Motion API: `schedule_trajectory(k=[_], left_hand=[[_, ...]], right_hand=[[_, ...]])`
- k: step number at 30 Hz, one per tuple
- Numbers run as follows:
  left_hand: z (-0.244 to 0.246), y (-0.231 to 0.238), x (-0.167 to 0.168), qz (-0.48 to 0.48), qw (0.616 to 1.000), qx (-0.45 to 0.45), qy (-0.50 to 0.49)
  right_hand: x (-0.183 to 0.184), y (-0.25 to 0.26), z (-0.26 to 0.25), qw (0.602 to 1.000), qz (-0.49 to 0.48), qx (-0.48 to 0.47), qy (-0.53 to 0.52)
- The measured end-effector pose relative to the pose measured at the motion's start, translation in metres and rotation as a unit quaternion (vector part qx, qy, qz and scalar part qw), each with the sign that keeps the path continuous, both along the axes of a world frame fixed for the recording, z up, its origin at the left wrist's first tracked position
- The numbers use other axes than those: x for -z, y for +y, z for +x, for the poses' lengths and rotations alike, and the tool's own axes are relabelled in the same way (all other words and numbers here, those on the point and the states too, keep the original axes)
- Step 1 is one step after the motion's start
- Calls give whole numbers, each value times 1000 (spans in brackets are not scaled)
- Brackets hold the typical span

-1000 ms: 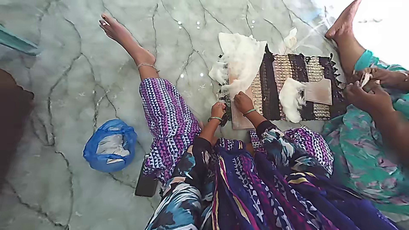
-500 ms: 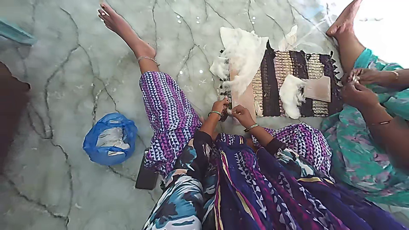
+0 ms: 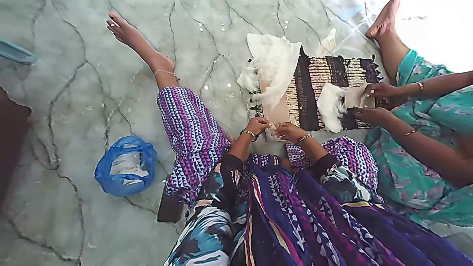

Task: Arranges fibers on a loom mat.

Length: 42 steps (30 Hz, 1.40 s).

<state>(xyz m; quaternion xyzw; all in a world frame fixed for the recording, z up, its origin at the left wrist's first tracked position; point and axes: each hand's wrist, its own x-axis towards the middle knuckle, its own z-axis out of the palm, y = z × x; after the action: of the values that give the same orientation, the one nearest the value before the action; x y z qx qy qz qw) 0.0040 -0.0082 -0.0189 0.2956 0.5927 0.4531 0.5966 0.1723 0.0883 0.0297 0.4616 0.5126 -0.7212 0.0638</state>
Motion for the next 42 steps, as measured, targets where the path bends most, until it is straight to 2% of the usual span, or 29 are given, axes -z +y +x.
schedule_trajectory(k=[4, 8, 10, 14, 17, 20, 23, 26, 37, 42], left_hand=[[3, 0, -4, -3, 999, -49, -9], [6, 0, -7, -21, 997, -68, -12], [7, 1, -12, -41, 997, -69, -8], [11, 9, -12, -81, 994, -75, 4], [13, 13, 0, -83, 993, -60, 53], [12, 14, 0, -104, 979, -23, 176], [14, 14, -15, -89, 948, 31, 303], [17, 13, -18, -40, 921, 90, 378], [22, 21, -2, -48, 904, 123, 406], [22, 25, -2, -81, 900, 133, 406]], right_hand=[[7, -4, -2, 996, 41, 64, 43], [7, 5, 1, 991, 68, 110, 41], [5, 11, 4, 992, 81, 94, 26], [4, 23, 2, 985, 166, -18, -43], [17, 38, 2, 958, 257, -104, -79], [29, 49, 1, 907, 361, -163, -144], [35, 48, 2, 860, 441, -177, -185], [37, 44, 5, 844, 478, -156, -187], [32, 36, 7, 829, 500, -143, -207], [42, 15, 3, 765, 590, -216, -144]])
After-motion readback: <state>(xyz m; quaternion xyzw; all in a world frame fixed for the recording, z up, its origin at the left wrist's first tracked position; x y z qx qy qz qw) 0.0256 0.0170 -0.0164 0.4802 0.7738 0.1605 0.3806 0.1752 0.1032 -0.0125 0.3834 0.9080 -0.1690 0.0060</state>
